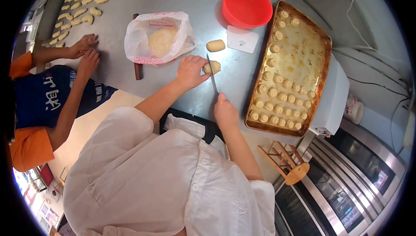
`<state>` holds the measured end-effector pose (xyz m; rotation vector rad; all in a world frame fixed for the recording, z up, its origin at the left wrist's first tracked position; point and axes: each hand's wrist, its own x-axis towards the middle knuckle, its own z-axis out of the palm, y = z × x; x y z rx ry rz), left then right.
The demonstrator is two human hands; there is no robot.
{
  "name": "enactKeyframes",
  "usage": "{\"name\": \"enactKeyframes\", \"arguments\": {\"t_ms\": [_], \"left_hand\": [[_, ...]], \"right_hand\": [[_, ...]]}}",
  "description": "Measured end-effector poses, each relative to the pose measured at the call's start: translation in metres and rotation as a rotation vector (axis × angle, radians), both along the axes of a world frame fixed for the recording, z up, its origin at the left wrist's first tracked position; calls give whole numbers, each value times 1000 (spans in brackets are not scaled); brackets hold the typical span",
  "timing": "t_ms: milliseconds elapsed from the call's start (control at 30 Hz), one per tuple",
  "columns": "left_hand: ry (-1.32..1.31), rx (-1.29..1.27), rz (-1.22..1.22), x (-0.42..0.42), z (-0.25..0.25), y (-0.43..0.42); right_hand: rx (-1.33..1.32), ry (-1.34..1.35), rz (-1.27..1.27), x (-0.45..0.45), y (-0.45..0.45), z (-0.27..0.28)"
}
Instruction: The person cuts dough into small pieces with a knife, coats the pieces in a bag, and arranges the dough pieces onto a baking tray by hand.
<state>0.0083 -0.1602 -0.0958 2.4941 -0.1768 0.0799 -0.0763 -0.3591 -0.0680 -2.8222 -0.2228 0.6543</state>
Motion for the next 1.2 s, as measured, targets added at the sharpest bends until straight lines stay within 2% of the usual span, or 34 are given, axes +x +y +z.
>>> {"name": "enactKeyframes", "arguments": {"t_ms": [100,167,267,400,500,733,1200], "left_hand": [[-31,8,3,0,-3,-1],[61,5,-10,3,-2,1],[88,-98,5,5,9,4],[64,-225,123,20,14,1],[17,-254,114,43,15,-6],[102,-114,129,68,1,-16],[87,-138,135,70,-2,-10]], "right_hand": [[-56,-16,-8,-6,0,-8],[51,-65,-13,-5,-4,-3],[81,-117,-50,-1,-5,26],[132,-214,-45,40,-5,50],[198,-291,4,84,0,36],[110,-161,56,109,8,23],[22,75,57,121,18,20]]}}
